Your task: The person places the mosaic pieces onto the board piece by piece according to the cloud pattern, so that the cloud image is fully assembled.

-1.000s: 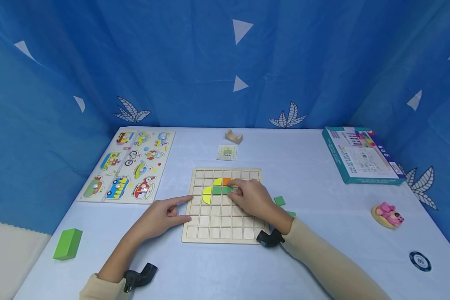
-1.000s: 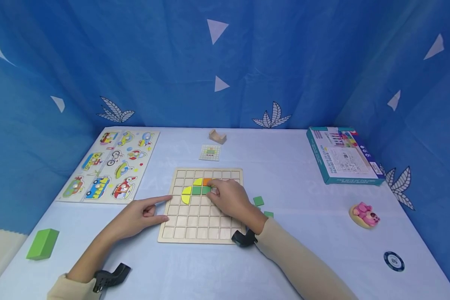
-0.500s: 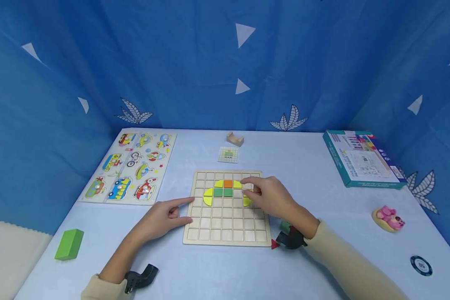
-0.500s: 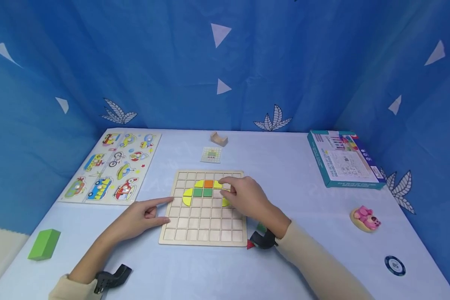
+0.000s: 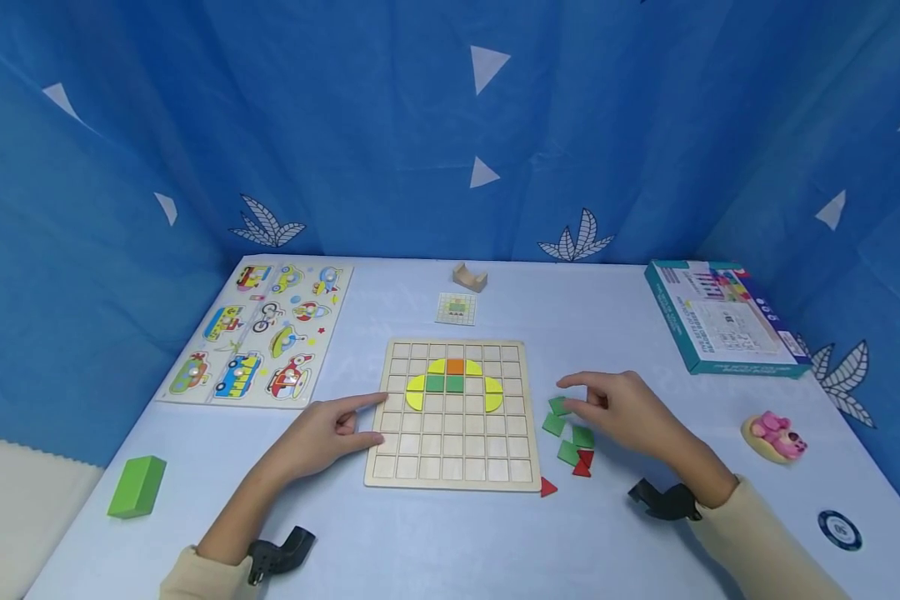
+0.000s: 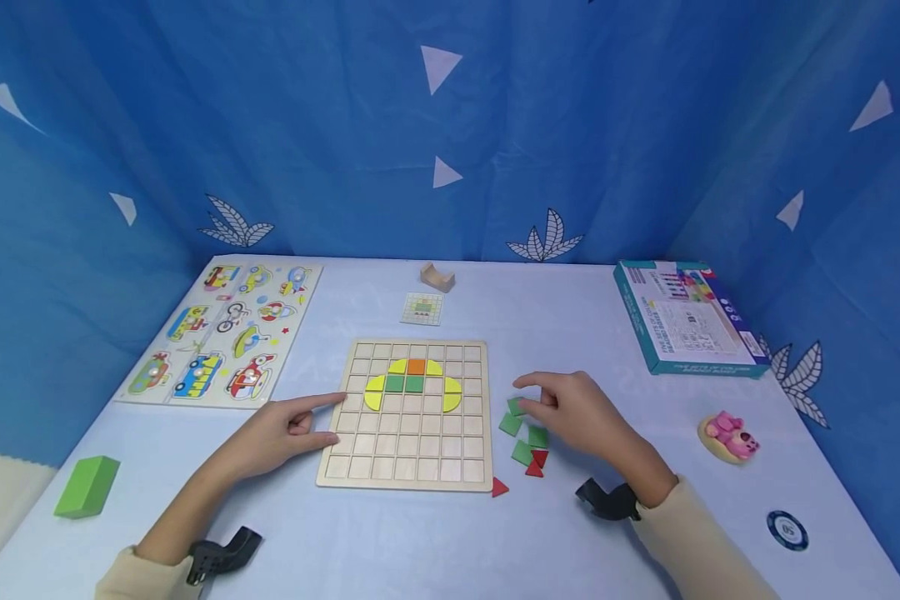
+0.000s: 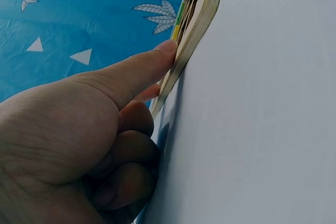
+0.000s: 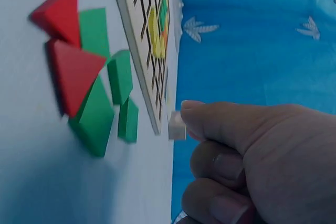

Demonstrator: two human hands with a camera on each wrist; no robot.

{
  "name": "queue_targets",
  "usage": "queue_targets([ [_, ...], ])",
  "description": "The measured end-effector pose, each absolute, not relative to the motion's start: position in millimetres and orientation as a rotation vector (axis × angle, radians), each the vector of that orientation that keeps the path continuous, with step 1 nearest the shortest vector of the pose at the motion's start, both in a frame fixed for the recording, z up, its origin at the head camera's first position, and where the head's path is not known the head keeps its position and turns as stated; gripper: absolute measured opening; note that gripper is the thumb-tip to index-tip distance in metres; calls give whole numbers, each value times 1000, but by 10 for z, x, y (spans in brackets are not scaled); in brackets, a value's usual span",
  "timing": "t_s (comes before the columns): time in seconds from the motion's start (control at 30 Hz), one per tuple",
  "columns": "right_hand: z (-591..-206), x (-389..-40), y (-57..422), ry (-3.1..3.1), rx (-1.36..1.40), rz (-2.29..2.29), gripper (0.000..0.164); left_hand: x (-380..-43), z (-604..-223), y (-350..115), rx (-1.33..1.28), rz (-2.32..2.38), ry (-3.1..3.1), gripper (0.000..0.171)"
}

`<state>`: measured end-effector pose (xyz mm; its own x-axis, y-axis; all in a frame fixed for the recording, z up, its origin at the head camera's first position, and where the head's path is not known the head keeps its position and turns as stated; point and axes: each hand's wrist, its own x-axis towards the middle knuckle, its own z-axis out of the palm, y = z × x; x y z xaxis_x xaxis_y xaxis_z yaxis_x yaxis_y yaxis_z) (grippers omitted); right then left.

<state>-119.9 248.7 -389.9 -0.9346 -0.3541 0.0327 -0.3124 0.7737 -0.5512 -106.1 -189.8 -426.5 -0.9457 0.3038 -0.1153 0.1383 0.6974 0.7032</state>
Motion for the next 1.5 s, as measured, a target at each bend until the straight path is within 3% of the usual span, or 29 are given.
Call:
queue_targets([
  [0.4, -4210, -1197, 2665, 2838, -486, -864, 40, -1055, -4275, -1895, 335, 1099, 2677, 59],
  [1.5, -4325, -1168, 2605, 3070, -687, -560, 36, -1055, -4261, -1895, 351, 1085, 2687, 60],
])
